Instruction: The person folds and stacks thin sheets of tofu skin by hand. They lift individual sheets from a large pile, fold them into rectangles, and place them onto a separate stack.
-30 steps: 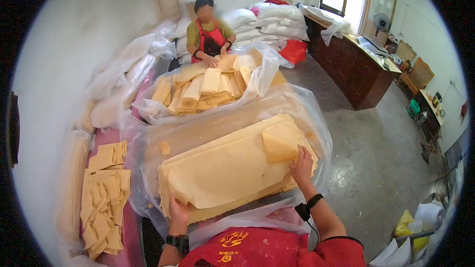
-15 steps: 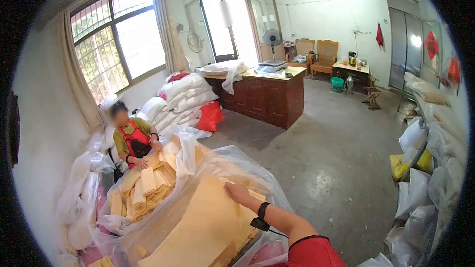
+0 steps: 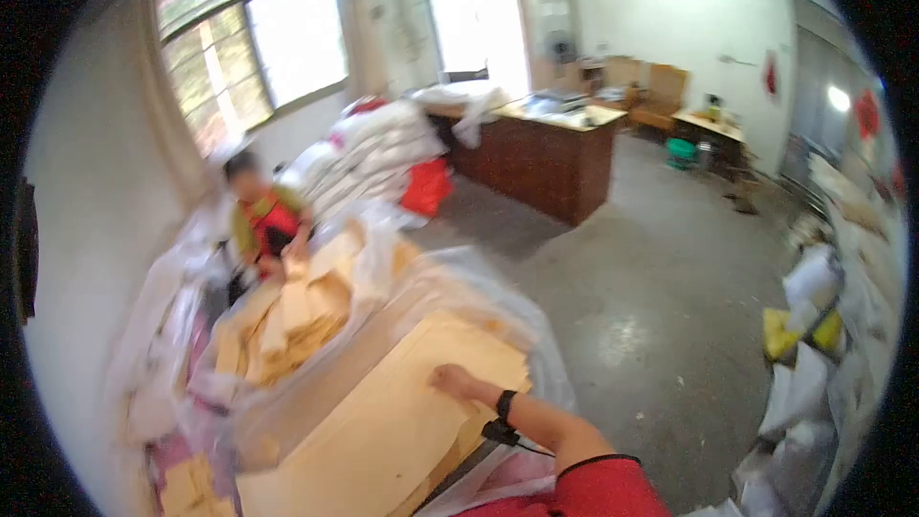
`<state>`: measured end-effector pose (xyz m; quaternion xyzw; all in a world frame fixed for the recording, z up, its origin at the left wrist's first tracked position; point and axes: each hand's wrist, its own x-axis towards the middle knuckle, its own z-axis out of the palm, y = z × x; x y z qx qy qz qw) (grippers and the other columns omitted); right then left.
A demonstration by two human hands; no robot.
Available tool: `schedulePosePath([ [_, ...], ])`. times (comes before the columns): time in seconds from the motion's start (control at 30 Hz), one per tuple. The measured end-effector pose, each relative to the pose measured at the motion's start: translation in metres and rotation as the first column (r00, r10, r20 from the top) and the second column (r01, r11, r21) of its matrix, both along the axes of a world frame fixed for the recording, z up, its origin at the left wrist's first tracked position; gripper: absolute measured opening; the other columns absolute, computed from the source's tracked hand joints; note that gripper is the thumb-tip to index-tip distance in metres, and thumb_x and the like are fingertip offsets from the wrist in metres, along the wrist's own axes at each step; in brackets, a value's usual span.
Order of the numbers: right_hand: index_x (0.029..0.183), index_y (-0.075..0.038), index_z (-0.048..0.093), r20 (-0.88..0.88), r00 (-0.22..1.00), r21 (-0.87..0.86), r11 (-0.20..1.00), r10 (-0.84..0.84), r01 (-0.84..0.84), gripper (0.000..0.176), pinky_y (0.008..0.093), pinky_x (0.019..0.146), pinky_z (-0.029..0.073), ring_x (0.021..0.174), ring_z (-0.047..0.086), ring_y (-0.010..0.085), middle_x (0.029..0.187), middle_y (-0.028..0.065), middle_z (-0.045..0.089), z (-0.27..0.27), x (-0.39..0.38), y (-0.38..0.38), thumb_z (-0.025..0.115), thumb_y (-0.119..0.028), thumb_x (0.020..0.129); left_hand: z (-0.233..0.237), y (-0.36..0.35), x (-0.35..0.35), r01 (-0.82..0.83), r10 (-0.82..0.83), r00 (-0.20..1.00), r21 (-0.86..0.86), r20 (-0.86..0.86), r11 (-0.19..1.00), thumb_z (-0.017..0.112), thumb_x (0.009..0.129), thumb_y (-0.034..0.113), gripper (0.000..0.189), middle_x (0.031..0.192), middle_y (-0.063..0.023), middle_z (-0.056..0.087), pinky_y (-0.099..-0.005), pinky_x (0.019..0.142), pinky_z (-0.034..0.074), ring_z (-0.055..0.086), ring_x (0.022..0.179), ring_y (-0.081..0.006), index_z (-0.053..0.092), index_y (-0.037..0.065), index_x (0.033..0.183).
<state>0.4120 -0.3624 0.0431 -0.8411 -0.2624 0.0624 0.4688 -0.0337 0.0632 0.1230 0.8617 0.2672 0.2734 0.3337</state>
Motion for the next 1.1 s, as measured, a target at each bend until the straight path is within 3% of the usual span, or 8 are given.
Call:
schedulePosePath([
  [0.13, 0.128, 0.0, 0.05, -0.175, 0.984, -0.144, 0.988, 0.028, -0.054, 0.067, 0.0363, 0.083, 0.052, 0.095, 0.063, 0.0237, 0.103, 0.0181, 0.066, -0.016, -0.008, 0.026, 0.073, -0.041, 0.08, -0.007, 0.053, -0.01, -0.16, 0.157, 0.983, 0.03, 0.098, 0.987, 0.048, 0.094, 0.019, 0.038, 0.122, -0.0141, 0.056, -0.0374, 0.088, 0.048, 0.056, 0.108, -0.0255, 0.05, -0.003, 0.125],
  [0.23, 0.122, -0.003, 0.053, -0.126, 0.992, -0.308, 0.949, 0.03, -0.068, 0.059, 0.0397, 0.08, 0.051, 0.091, 0.064, 0.0321, 0.1, 0.0198, 0.065, -0.013, -0.031, 0.031, 0.074, -0.035, 0.077, 0.046, 0.046, 0.037, 0.064, 0.308, 0.852, -0.668, 0.424, 0.741, 0.05, 0.095, 0.017, 0.029, 0.112, -0.0073, 0.06, -0.0301, 0.083, 0.05, 0.059, 0.1, -0.0172, 0.056, 0.0, 0.118],
  [0.37, 0.117, -0.003, 0.056, -0.12, 0.992, -0.242, 0.967, 0.048, -0.076, 0.053, 0.039, 0.077, 0.05, 0.089, 0.064, 0.0307, 0.096, 0.0163, 0.066, -0.022, -0.057, 0.046, 0.074, -0.03, 0.076, 0.05, 0.007, 0.092, 0.094, 0.221, 0.879, -0.609, 0.423, 0.788, 0.051, 0.096, 0.022, 0.026, 0.109, -0.0057, 0.06, -0.0298, 0.084, 0.049, 0.058, 0.099, -0.0159, 0.058, 0.003, 0.114],
  [0.5, 0.117, -0.004, 0.056, -0.311, 0.95, -0.208, 0.974, 0.017, -0.086, 0.041, 0.0378, 0.076, 0.05, 0.087, 0.064, 0.0277, 0.095, 0.0133, 0.066, -0.03, -0.071, 0.069, 0.067, -0.021, 0.081, -0.001, -0.095, 0.179, 0.239, -0.21, 0.957, 0.129, -0.201, 0.962, 0.039, 0.098, 0.022, 0.038, 0.121, -0.0216, 0.056, -0.0404, 0.099, 0.039, 0.051, 0.117, -0.0326, 0.05, -0.002, 0.126],
  [0.57, 0.11, -0.003, 0.06, -0.517, 0.843, 0.099, 0.989, 0.148, -0.113, 0.028, 0.0345, 0.074, 0.05, 0.082, 0.063, 0.0205, 0.089, 0.0077, 0.066, -0.047, -0.078, 0.072, 0.059, -0.013, 0.084, -0.038, -0.163, 0.218, 0.448, -0.457, 0.887, 0.109, 0.066, 0.887, 0.04, 0.098, 0.02, 0.04, 0.115, -0.0222, 0.06, -0.0428, 0.089, 0.046, 0.057, 0.105, -0.0381, 0.047, -0.004, 0.129],
  [0.7, 0.1, -0.001, 0.064, -0.399, 0.911, 0.084, 0.994, 0.102, -0.074, 0.019, 0.0314, 0.072, 0.049, 0.077, 0.06, 0.0134, 0.082, 0.0022, 0.064, -0.049, -0.073, 0.058, 0.054, -0.012, 0.087, -0.02, -0.242, 0.213, 0.555, -0.699, 0.679, -0.466, -0.225, 0.689, 0.051, 0.094, 0.03, 0.047, 0.116, -0.0198, 0.059, -0.0427, 0.094, 0.044, 0.057, 0.107, -0.0365, 0.046, 0.003, 0.131],
  [0.8, 0.092, -0.002, 0.065, -0.505, 0.863, -0.072, 0.997, -0.003, -0.039, 0.021, 0.0292, 0.069, 0.047, 0.073, 0.058, 0.0106, 0.077, 0.0009, 0.062, -0.029, -0.067, 0.036, 0.052, -0.019, 0.091, -0.052, -0.222, 0.185, 0.758, -0.723, 0.651, 0.152, -0.23, 0.634, 0.058, 0.089, 0.034, 0.049, 0.121, -0.0173, 0.057, -0.0436, 0.099, 0.04, 0.052, 0.114, -0.0318, 0.049, 0.01, 0.13],
  [1.1, 0.098, 0.0, 0.063, -0.696, 0.718, 0.123, 0.989, 0.03, 0.079, 0.042, 0.0307, 0.052, 0.047, 0.058, 0.058, 0.0153, 0.075, 0.0053, 0.063, 0.007, -0.075, 0.044, 0.055, -0.041, 0.092, -0.069, -0.127, 0.094, 0.094, 0.013, 0.942, 0.3, -0.337, 0.949, 0.066, 0.069, 0.013, 0.062, 0.132, -0.0172, 0.045, -0.045, 0.1, 0.039, 0.042, 0.122, -0.0357, 0.051, 0.011, 0.13],
])
